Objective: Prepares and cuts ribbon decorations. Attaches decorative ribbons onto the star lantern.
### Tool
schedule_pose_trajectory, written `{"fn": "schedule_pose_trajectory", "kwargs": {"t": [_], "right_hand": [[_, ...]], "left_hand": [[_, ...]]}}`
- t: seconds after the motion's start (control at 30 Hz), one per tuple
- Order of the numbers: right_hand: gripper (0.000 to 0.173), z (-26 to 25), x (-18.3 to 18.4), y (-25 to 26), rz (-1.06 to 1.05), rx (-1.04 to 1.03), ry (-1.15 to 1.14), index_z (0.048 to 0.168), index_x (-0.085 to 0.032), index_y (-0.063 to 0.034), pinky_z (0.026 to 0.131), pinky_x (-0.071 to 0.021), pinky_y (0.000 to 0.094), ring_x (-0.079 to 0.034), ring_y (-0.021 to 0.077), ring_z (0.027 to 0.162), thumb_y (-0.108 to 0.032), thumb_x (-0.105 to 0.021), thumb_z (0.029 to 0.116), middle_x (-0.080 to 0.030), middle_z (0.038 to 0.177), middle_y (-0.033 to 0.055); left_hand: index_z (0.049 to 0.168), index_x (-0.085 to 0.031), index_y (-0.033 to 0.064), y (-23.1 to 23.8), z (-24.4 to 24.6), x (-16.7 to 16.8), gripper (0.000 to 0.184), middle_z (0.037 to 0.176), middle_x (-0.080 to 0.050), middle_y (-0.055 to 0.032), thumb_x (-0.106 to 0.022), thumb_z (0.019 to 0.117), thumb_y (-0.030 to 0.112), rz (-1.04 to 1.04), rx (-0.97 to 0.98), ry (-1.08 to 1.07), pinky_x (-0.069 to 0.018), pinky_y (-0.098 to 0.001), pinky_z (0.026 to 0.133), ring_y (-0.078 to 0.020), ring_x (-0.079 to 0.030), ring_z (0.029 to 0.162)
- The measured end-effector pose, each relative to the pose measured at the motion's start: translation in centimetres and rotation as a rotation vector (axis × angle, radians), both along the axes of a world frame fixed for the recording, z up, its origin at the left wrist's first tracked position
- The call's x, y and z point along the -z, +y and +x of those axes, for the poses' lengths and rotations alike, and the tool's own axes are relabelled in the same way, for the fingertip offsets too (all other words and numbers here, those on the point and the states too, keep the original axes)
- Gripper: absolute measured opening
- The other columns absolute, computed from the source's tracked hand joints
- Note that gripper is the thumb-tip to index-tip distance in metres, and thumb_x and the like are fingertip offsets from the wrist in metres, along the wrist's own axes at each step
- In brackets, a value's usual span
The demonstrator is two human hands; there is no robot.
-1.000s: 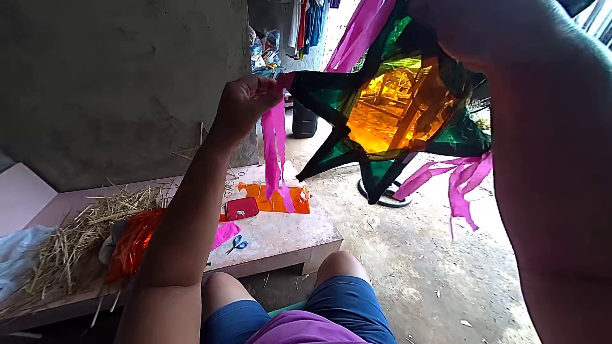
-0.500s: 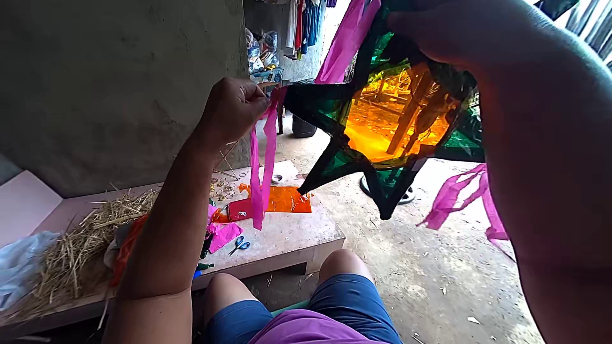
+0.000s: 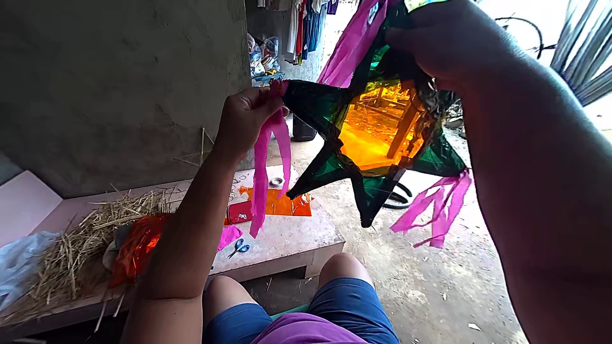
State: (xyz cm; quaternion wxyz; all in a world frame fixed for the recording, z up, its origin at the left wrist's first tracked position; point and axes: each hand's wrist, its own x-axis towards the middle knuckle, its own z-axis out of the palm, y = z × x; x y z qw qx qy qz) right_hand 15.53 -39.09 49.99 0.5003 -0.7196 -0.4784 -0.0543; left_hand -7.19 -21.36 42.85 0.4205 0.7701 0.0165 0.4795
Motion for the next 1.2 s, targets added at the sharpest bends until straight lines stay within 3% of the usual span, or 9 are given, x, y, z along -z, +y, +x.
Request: {"fn": "schedule_pose_trajectory", "kwargs": {"t": [0.27,0.43,0.53,0.6,0.63,0.67,0.73,1.0,1.2], "right_hand": [[0.028,1.8,0.9,0.7,0.062,0.005,0.037,0.11,-0.064,-0.0085,0.074,-0.0548,0.0302,-0.062,0.0052,0.079,-0.034,-0.054,0.1064,-0.062,0.093,0.0015],[0.033,3.0,1.3,0.6,0.028,0.082,-0.066,0.109,-0.065,-0.0038,0.081,-0.0522,0.0446,-0.062,0.0161,0.086,-0.035,-0.053,0.106,-0.063,0.098,0.0107],[0.038,2.1,2.2,0.0,-0.048,0.143,-0.233,0.11,-0.063,0.0006,0.078,-0.0506,0.0529,-0.064,0.0261,0.087,-0.034,-0.047,0.1086,-0.064,0.099,0.0179],[0.038,-2.5,2.4,-1.2,-0.251,0.278,-0.299,0.122,-0.058,0.0075,0.087,-0.0484,0.0539,-0.063,0.0348,0.103,-0.023,-0.038,0.1121,-0.063,0.116,0.0266],[0.04,-5.8,0.7,-1.4,-0.501,0.34,-0.106,0.141,-0.048,0.0047,0.107,-0.0377,0.053,-0.052,0.035,0.129,-0.02,-0.032,0.1144,-0.052,0.14,0.0248],[0.038,-2.9,3.1,-0.9,-0.309,0.267,-0.331,0.121,-0.059,0.0094,0.088,-0.0463,0.0587,-0.062,0.0405,0.106,-0.022,-0.039,0.112,-0.062,0.116,0.0301],[0.04,1.1,4.2,0.9,-0.203,0.125,-0.311,0.108,-0.064,0.0049,0.08,-0.0443,0.066,-0.063,0.0427,0.095,-0.032,-0.049,0.1093,-0.064,0.1,0.0276],[0.037,0.4,6.6,4.0,-0.269,0.059,-0.171,0.108,-0.066,0.0028,0.083,-0.0476,0.0616,-0.065,0.0358,0.09,-0.031,-0.052,0.1088,-0.066,0.097,0.0226],[0.037,1.9,8.4,4.5,-0.273,-0.004,-0.15,0.109,-0.067,0.0009,0.083,-0.0484,0.0645,-0.066,0.0369,0.091,-0.032,-0.052,0.108,-0.068,0.097,0.0219]], "left_hand": [[0.107,-0.064,-0.0027,-0.4,-0.1,4.4,0.015,0.085,-0.07,-0.0031,-0.065,0.0926,0.0,-0.182,-0.023,0.232,-0.0615,-0.0298,0.072,-0.0093,-0.069,0.073],[0.125,-0.061,-0.0053,4.8,-1.2,13.2,0.043,0.109,-0.069,-0.0228,-0.077,0.086,0.001,-0.133,-0.179,0.84,-0.0546,-0.052,0.093,-0.0309,-0.069,0.1],[0.132,-0.056,-0.0039,7.9,-2.1,16.8,0.053,0.122,-0.065,-0.026,-0.08,0.0881,0.012,-0.218,-0.267,0.832,-0.0535,-0.0548,0.095,-0.0357,-0.066,0.108],[0.139,-0.054,-0.0037,8.4,-2.6,17.1,0.057,0.133,-0.058,-0.0254,-0.078,0.0905,0.015,-0.314,-0.258,0.711,-0.0496,-0.0533,0.1,-0.0351,-0.059,0.119],[0.139,-0.053,-0.0042,8.2,-2.5,16.8,0.054,0.135,-0.057,-0.0252,-0.075,0.0914,0.011,-0.355,-0.269,0.648,-0.0481,-0.0524,0.101,-0.0344,-0.058,0.121],[0.136,-0.055,-0.0048,7.9,-2.3,16.4,0.049,0.134,-0.058,-0.0252,-0.072,0.0921,0.007,-0.374,-0.302,0.577,-0.0475,-0.0525,0.101,-0.0342,-0.058,0.12],[0.128,-0.061,-0.0053,7.3,-1.4,15.6,0.035,0.125,-0.065,-0.024,-0.064,0.0951,0.005,-0.319,-0.404,0.442,-0.051,-0.0505,0.098,-0.0318,-0.064,0.112],[0.137,-0.057,-0.0061,3.5,3.1,12.3,0.06,0.129,-0.063,-0.0273,-0.066,0.0993,0.04,-0.056,-0.484,0.437,-0.0455,-0.0566,0.106,-0.04,-0.06,0.123],[0.114,-0.067,-0.0072,6.2,3.2,14.4,0.03,0.098,-0.069,-0.0264,-0.047,0.1052,0.013,0.12,-0.52,0.597,-0.0508,-0.06,0.089,-0.0412,-0.068,0.097]]}}
